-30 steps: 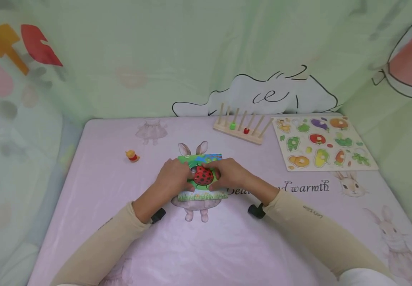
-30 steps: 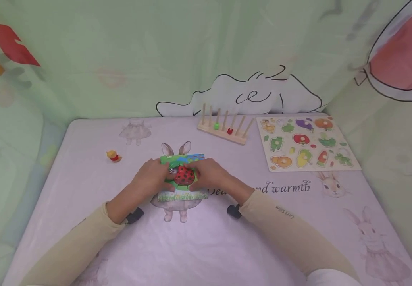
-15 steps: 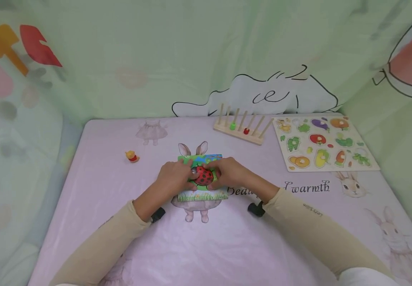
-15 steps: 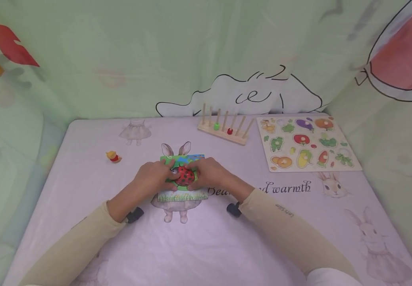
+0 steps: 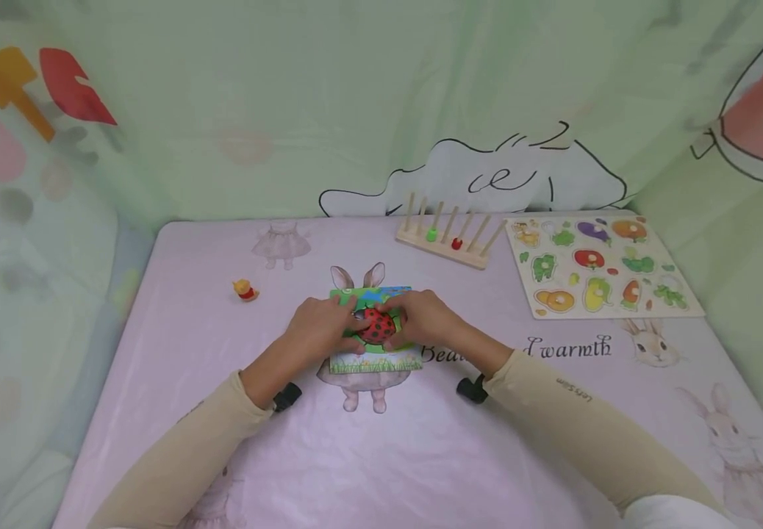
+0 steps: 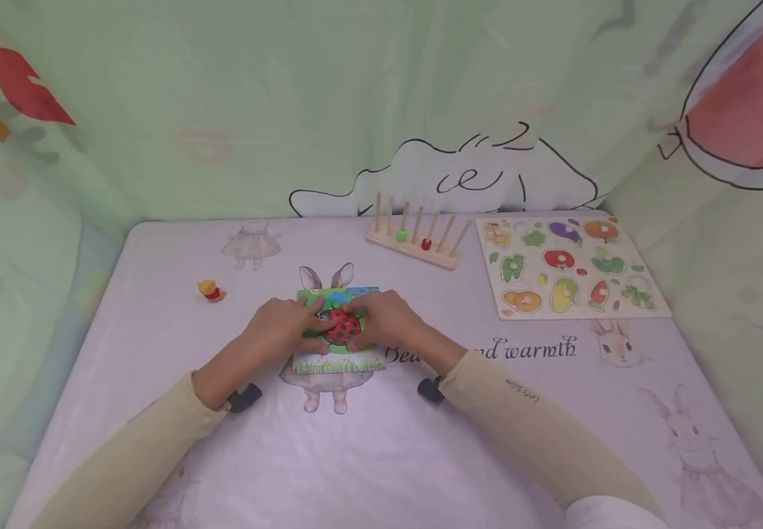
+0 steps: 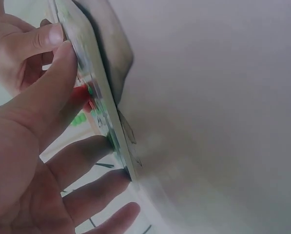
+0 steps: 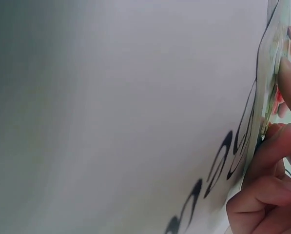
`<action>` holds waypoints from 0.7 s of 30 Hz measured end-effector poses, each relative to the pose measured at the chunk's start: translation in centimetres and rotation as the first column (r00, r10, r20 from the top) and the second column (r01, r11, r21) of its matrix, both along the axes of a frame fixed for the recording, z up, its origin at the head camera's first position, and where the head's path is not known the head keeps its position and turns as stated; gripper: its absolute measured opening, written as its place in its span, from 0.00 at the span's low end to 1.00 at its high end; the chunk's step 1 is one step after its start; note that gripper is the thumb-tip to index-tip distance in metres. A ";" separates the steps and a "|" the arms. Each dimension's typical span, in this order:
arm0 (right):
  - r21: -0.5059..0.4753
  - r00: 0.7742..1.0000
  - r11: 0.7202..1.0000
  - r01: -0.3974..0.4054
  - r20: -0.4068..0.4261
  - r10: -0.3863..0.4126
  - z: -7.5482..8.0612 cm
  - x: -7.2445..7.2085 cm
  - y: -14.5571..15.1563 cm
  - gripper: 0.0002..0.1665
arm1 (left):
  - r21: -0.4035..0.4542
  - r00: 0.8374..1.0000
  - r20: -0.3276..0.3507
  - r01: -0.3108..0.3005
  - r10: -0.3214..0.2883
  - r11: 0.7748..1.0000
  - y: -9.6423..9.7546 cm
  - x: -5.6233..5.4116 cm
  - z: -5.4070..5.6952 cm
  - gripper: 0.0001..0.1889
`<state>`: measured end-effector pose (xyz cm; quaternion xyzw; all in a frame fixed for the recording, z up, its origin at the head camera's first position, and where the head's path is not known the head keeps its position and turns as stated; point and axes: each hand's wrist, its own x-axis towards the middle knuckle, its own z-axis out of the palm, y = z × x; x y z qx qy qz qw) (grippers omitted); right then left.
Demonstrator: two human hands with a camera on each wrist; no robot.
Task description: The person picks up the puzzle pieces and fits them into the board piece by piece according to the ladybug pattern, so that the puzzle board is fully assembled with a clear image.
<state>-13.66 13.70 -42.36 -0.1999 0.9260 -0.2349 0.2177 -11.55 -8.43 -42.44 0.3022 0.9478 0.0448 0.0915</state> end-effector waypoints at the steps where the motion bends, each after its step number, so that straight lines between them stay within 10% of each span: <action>1: 0.000 1.000 1.000 0.004 -0.003 -0.004 0.0 0.0 0.0 0.40 | -0.003 1.000 -0.009 0.006 -0.006 1.000 0.0 0.0 0.0 0.36; 21: 0.037 0.999 0.998 0.051 -0.004 -0.051 -0.1 0.0 -0.3 0.39 | -0.208 0.999 -0.044 0.009 -0.018 0.978 0.8 -0.1 0.5 0.35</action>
